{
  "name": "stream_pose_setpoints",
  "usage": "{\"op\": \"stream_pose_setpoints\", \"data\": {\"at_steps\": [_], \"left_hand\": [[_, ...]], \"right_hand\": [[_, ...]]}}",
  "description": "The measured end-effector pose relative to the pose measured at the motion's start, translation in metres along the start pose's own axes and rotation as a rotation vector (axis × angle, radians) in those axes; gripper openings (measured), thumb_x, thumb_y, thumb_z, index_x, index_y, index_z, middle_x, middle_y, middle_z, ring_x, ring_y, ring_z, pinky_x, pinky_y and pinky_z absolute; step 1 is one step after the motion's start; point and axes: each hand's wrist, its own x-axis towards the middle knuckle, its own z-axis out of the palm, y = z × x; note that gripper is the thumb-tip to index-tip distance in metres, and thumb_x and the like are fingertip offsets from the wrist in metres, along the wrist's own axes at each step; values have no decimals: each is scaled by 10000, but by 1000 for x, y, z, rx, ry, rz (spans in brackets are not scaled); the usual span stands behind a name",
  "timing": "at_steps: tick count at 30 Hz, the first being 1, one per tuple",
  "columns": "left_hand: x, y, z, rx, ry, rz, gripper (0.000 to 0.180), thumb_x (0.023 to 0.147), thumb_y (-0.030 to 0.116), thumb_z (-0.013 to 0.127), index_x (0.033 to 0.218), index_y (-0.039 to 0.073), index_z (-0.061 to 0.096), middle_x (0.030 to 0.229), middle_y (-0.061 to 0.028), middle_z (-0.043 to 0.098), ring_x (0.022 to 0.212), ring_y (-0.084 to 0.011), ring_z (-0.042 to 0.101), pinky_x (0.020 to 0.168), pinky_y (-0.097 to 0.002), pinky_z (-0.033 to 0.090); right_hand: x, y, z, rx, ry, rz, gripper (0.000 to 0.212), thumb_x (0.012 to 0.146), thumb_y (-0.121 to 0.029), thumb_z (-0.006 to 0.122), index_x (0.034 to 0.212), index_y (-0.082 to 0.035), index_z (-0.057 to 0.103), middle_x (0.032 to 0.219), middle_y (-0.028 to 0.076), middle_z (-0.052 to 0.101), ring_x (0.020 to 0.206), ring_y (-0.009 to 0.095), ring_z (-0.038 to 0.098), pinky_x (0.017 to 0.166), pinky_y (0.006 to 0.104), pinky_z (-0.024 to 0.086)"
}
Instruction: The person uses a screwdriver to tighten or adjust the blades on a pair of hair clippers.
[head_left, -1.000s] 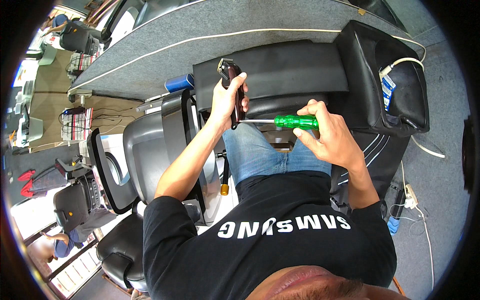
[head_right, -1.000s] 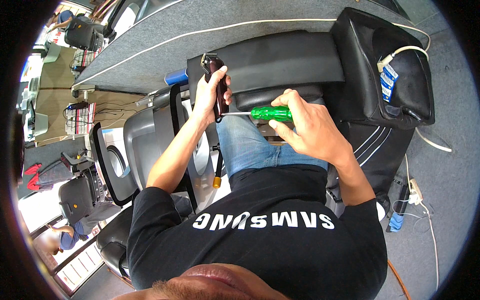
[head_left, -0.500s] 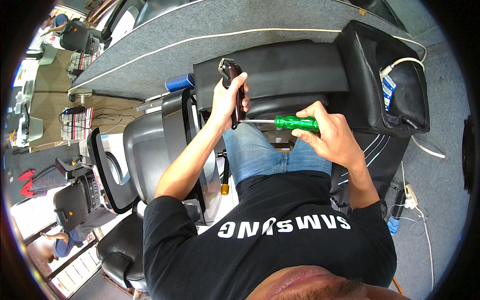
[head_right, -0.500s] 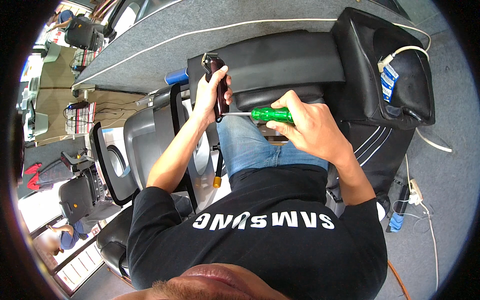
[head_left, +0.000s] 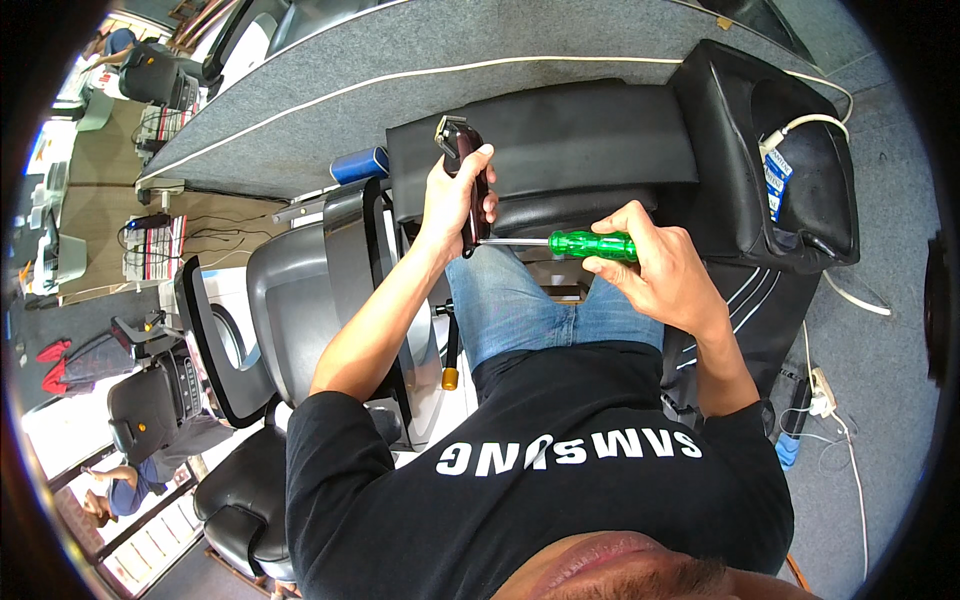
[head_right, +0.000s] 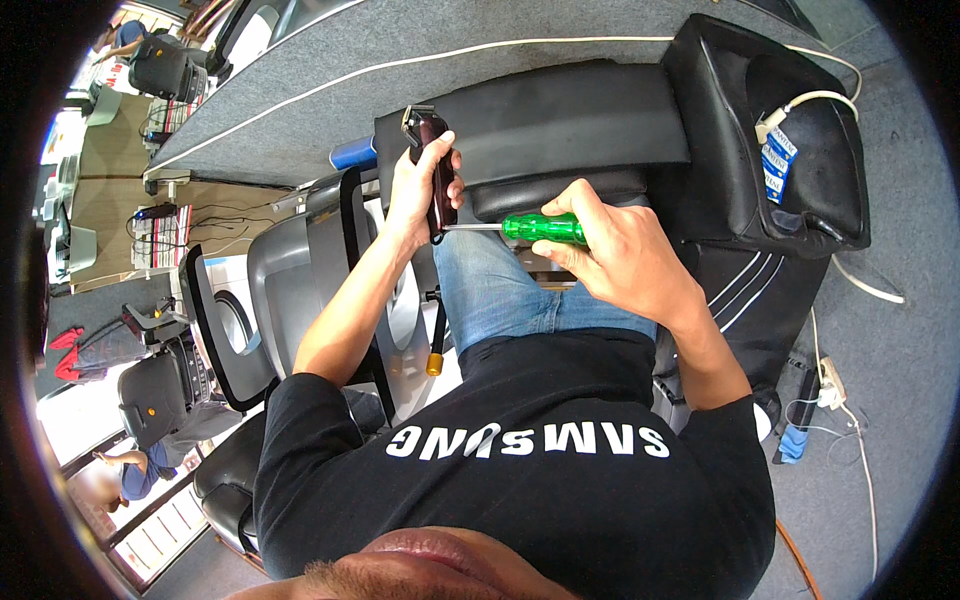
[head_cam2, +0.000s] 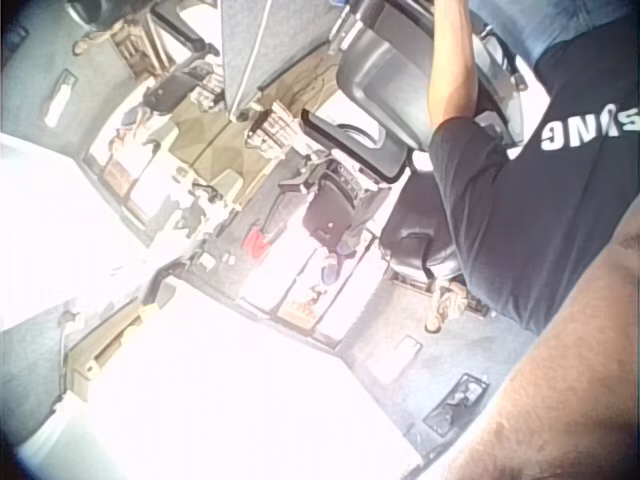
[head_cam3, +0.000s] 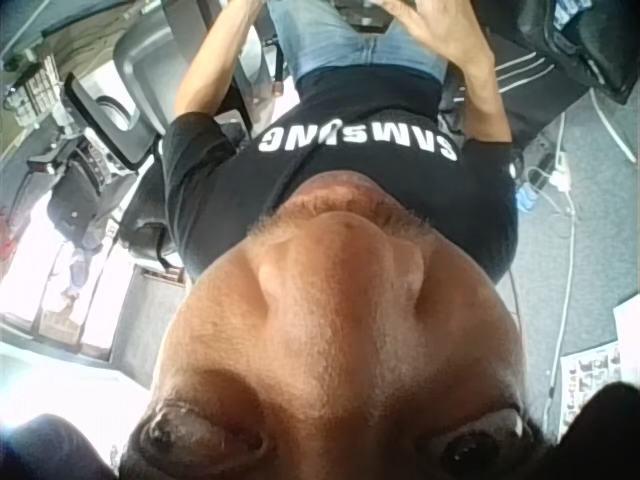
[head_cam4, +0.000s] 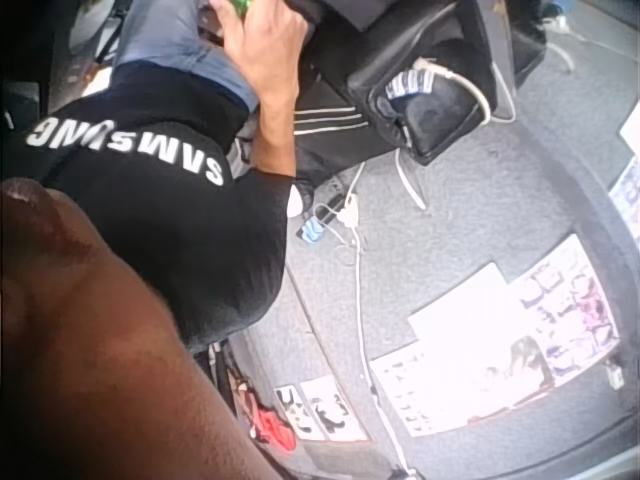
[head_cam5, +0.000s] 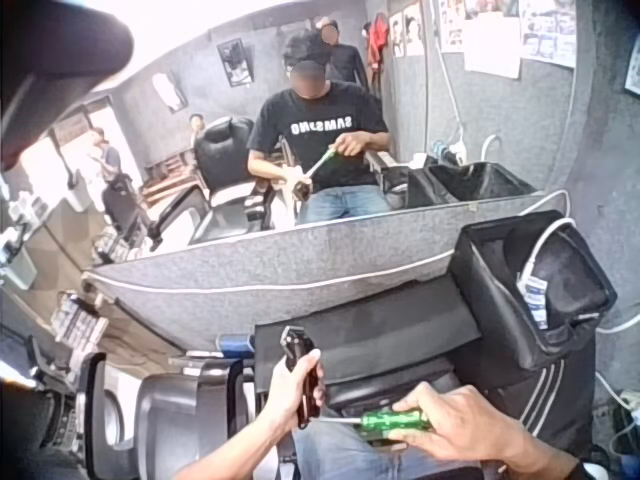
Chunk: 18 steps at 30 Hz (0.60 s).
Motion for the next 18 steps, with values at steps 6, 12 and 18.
{"op": "stream_pose_setpoints", "data": {"at_steps": [6,12,18], "left_hand": [[0,-1,0,4,1,4,310,1019,311,738,1038,114,498,851,-38,611,527,-121,571,442,-292,493],[0,0,0,10,0,9,303,1021,308,735,1039,111,504,853,-35,613,528,-121,574,441,-291,495],[1,-1,-1,24,1,10,311,1020,317,734,1022,102,511,852,-33,613,529,-120,574,443,-291,494]], "right_hand": [[1,-1,-1,6,-2,-2,414,970,-283,811,1133,19,581,975,206,766,801,374,775,682,395,587],[0,-1,0,4,0,2,412,972,-285,809,1137,18,583,963,206,764,799,373,774,675,395,582],[0,-2,0,7,3,7,399,972,-276,809,1137,10,586,938,204,762,778,362,775,654,389,573]]}}
